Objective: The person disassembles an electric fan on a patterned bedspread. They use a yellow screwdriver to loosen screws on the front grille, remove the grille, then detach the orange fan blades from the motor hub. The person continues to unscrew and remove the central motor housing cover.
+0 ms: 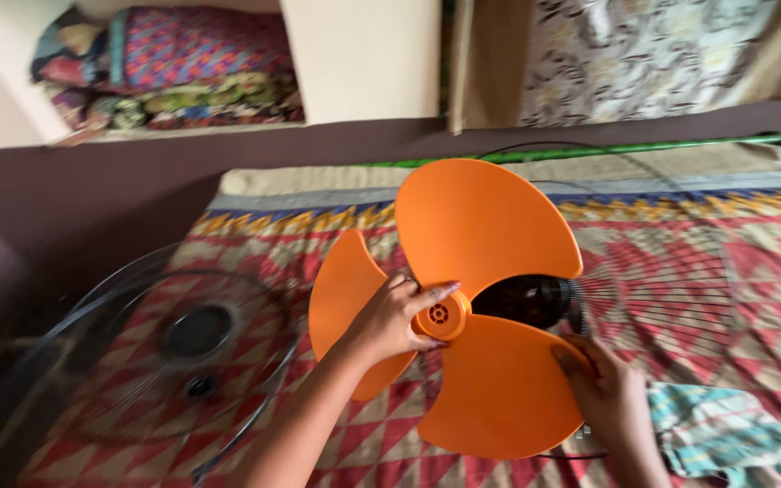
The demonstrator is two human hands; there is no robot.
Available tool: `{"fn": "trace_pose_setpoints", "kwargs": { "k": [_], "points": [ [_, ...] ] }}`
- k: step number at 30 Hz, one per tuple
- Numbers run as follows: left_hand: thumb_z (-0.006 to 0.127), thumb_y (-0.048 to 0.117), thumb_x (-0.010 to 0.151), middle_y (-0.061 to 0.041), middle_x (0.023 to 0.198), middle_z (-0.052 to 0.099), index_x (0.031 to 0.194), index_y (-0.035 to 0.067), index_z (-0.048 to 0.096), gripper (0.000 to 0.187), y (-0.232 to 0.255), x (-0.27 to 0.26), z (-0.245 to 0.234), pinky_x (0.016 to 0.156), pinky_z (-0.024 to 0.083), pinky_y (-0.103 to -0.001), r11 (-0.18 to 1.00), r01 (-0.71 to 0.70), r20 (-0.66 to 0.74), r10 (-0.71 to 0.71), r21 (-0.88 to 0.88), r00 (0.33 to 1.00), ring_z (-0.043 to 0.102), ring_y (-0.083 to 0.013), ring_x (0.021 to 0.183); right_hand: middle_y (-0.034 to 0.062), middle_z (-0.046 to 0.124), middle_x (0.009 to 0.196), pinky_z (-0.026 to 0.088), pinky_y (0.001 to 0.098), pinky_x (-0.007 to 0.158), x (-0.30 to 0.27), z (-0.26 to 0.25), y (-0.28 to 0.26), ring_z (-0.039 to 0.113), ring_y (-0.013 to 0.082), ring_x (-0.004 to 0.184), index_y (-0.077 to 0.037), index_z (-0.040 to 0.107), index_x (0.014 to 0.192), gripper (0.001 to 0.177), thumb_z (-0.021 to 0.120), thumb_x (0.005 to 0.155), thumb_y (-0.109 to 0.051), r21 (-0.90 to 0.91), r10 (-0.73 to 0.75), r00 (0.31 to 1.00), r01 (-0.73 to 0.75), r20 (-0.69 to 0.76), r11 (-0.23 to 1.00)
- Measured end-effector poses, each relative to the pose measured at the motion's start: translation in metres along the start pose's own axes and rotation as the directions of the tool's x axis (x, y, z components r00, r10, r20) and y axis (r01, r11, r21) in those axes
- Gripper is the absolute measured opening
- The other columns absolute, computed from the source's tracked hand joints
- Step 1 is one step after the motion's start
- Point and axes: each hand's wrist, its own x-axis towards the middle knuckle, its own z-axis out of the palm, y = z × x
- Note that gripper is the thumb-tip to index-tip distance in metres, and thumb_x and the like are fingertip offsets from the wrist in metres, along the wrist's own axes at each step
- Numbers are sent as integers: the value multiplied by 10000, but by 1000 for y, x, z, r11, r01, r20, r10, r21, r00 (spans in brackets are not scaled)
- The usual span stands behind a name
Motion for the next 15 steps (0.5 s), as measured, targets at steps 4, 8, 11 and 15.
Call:
{"fn": "trace_pose_setpoints", "kwargs": {
  "k": [4,8,11,15],
  "points": [
    [964,364,648,-97,1222,695,1484,221,556,942,-16,-56,-27,1007,493,-428,992,109,-49,-112,-56,993,622,-300,1074,133,693,696,498,312,568,-6,21,5,587,128,623,-27,734,1142,281,724,940,-222,12,120,964,-126,236,992],
    [957,351,630,-104,1172,713,1453,188,580,919,-37,-109,-56,995,498,-415,976,215,-81,-218,-45,973,627,-303,1057,131,756,815,441,337,525,-21,68,2,604,166,607,26,708,1187,337,679,946,-208,279,205,856,-367,474,888],
    [969,361,607,-123,1066,721,1430,198,610,913,-56,-143,-78,979,506,-407,926,377,-98,-375,6,922,640,-310,1016,95,778,1021,581,280,699,-39,116,-11,727,109,849,37,646,1258,390,657,939,-188,462,22,810,-356,587,812],
    [974,343,615,-169,1164,721,1407,134,614,894,-81,-190,-104,980,495,-433,932,357,-267,-330,59,906,646,-348,1076,127,739,1008,498,319,628,-65,177,-28,712,186,797,-61,485,1441,552,650,929,-188,367,50,700,-433,712,823]
  ]
}}
